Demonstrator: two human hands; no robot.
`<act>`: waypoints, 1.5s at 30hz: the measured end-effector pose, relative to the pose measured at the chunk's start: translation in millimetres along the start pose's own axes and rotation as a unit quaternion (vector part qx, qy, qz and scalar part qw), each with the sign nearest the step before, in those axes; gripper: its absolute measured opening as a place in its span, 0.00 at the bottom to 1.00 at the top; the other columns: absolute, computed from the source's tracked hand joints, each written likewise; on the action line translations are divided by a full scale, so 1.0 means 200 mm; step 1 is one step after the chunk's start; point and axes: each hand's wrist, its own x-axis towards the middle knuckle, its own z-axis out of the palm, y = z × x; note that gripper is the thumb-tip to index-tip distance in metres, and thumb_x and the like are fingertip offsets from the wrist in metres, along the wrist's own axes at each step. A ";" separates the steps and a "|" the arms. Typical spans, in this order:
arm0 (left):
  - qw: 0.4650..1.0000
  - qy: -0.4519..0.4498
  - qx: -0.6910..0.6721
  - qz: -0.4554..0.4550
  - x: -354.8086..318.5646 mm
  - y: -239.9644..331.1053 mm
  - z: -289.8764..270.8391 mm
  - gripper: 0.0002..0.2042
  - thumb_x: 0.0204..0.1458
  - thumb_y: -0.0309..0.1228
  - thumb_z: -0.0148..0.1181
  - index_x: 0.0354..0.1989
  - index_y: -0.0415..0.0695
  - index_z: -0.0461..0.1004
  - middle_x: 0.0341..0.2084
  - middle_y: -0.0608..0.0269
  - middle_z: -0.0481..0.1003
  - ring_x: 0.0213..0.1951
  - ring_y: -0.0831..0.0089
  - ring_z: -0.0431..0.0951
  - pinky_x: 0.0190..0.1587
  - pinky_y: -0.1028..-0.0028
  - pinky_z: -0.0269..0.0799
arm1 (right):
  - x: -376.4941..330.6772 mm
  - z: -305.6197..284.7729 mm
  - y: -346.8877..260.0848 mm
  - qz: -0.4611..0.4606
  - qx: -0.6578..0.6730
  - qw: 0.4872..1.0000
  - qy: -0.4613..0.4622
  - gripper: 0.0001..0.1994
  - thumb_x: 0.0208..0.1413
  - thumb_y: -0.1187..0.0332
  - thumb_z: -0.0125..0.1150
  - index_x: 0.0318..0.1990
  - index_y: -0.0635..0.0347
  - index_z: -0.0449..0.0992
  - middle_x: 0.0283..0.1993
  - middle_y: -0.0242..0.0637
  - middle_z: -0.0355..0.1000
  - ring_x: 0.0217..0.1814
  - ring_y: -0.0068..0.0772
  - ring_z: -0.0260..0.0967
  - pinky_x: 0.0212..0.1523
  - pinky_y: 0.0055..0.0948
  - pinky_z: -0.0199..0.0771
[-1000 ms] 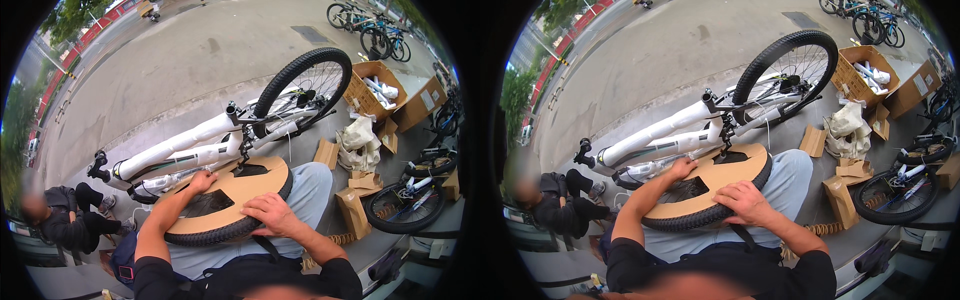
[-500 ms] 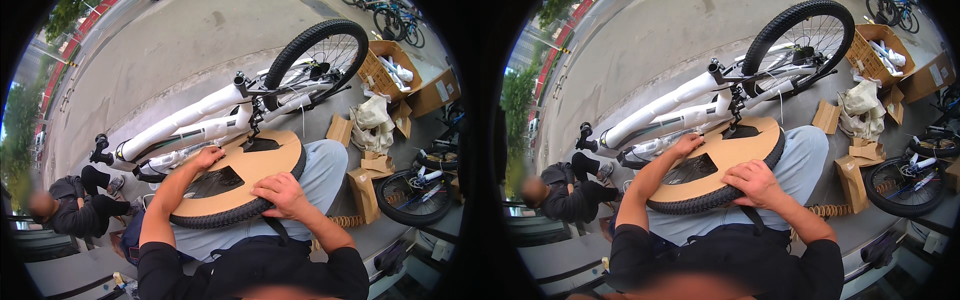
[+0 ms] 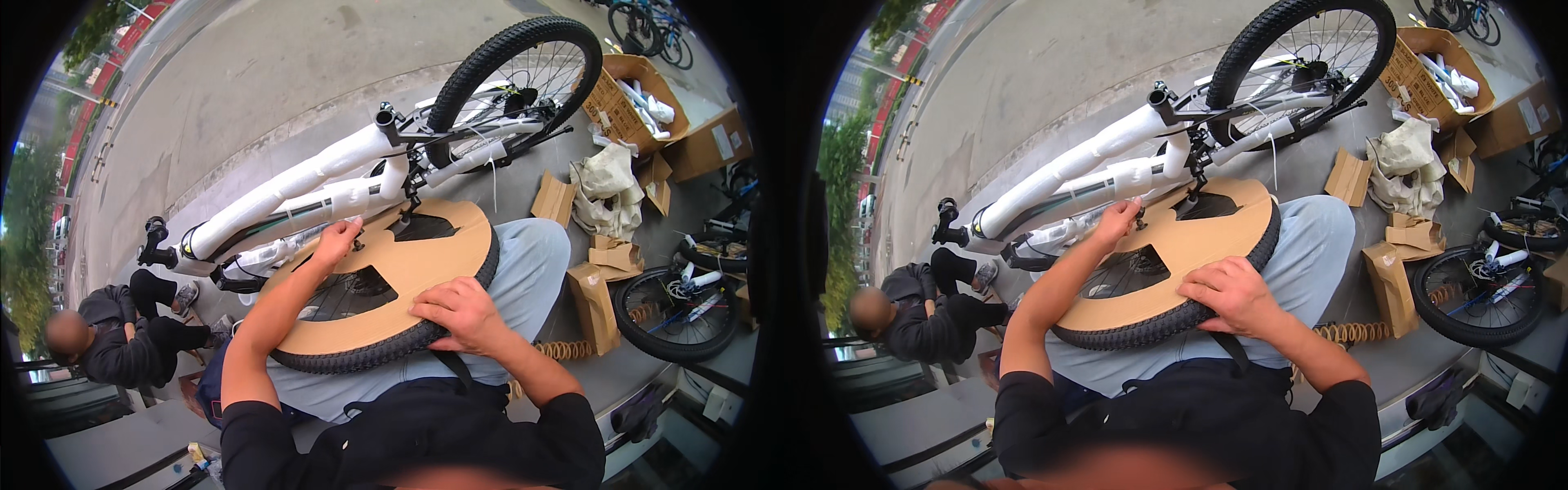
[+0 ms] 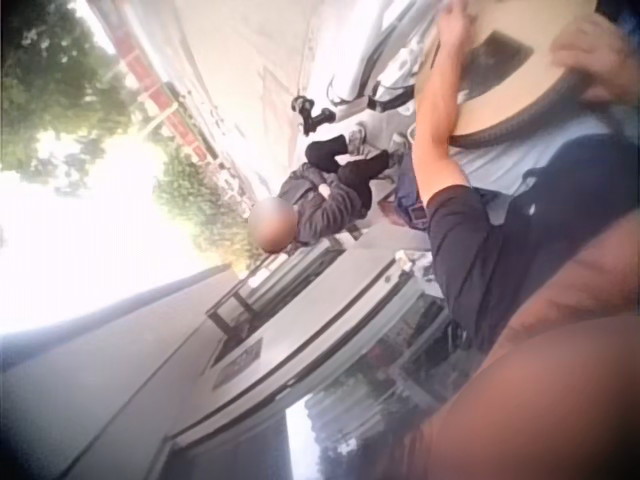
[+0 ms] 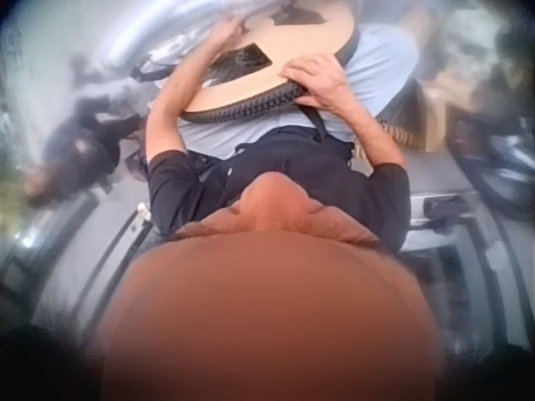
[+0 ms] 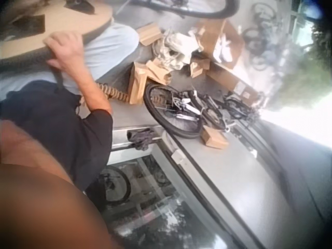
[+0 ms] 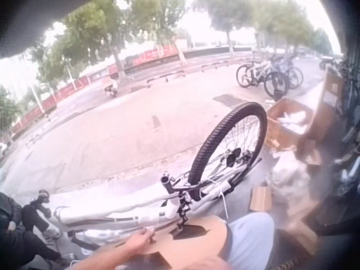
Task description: The person removes protective packaging from a bicycle, including cardboard and foam, then handles the front wheel and handlebar assembly. They unwrap the handlebar and install it onto the frame.
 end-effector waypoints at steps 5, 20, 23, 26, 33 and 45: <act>0.990 -0.118 0.020 0.073 -0.32 0.35 -0.04 0.13 0.67 0.41 0.68 0.44 0.43 0.80 0.31 0.74 0.75 0.32 0.83 0.71 0.37 0.77 0.70 | 0.09 -0.12 0.01 0.018 0.084 0.996 -0.037 0.36 0.42 0.55 0.86 0.61 0.52 0.80 0.58 0.36 0.80 0.59 0.44 0.78 0.62 0.45 0.74; 0.961 -0.238 0.033 0.136 -0.90 0.69 0.08 0.16 0.66 0.33 0.66 0.57 0.37 0.81 0.39 0.67 0.80 0.39 0.79 0.77 0.46 0.74 0.76 | 0.28 -0.08 0.12 0.049 0.179 0.977 0.101 0.20 0.59 0.64 0.77 0.56 0.56 0.79 0.45 0.39 0.79 0.44 0.43 0.81 0.47 0.39 0.83; 0.932 -0.224 0.165 0.231 -1.08 0.68 -0.03 0.26 0.55 0.36 0.75 0.61 0.38 0.79 0.47 0.55 0.81 0.49 0.65 0.82 0.54 0.66 0.78 | 0.18 -0.16 0.19 0.134 0.056 0.986 0.081 0.23 0.60 0.58 0.76 0.58 0.57 0.79 0.42 0.40 0.77 0.41 0.43 0.80 0.43 0.38 0.82; 0.876 -0.172 0.293 0.342 -1.26 0.66 -0.11 0.33 0.48 0.40 0.80 0.62 0.39 0.77 0.54 0.47 0.79 0.57 0.46 0.80 0.61 0.57 0.75 | 0.08 -0.23 0.25 0.108 -0.030 0.967 0.227 0.22 0.61 0.63 0.73 0.61 0.57 0.77 0.44 0.42 0.76 0.40 0.46 0.79 0.43 0.40 0.82; 0.832 -0.019 0.444 0.332 -1.54 0.41 -0.03 0.48 0.36 0.44 0.86 0.68 0.42 0.70 0.63 0.47 0.75 0.64 0.42 0.74 0.67 0.50 0.70 | -0.19 -0.47 0.51 0.167 -0.121 0.891 0.404 0.21 0.61 0.74 0.70 0.61 0.59 0.74 0.50 0.39 0.82 0.39 0.32 0.82 0.40 0.30 0.84; 0.778 0.164 0.433 0.424 -1.46 0.22 0.06 0.33 0.36 0.24 0.71 0.60 0.44 0.80 0.55 0.56 0.81 0.56 0.52 0.81 0.58 0.55 0.75 | -0.88 -1.00 1.47 0.530 -0.117 0.719 0.434 0.38 0.61 0.53 0.74 0.71 0.68 0.69 0.52 0.46 0.86 0.57 0.43 0.82 0.61 0.38 0.78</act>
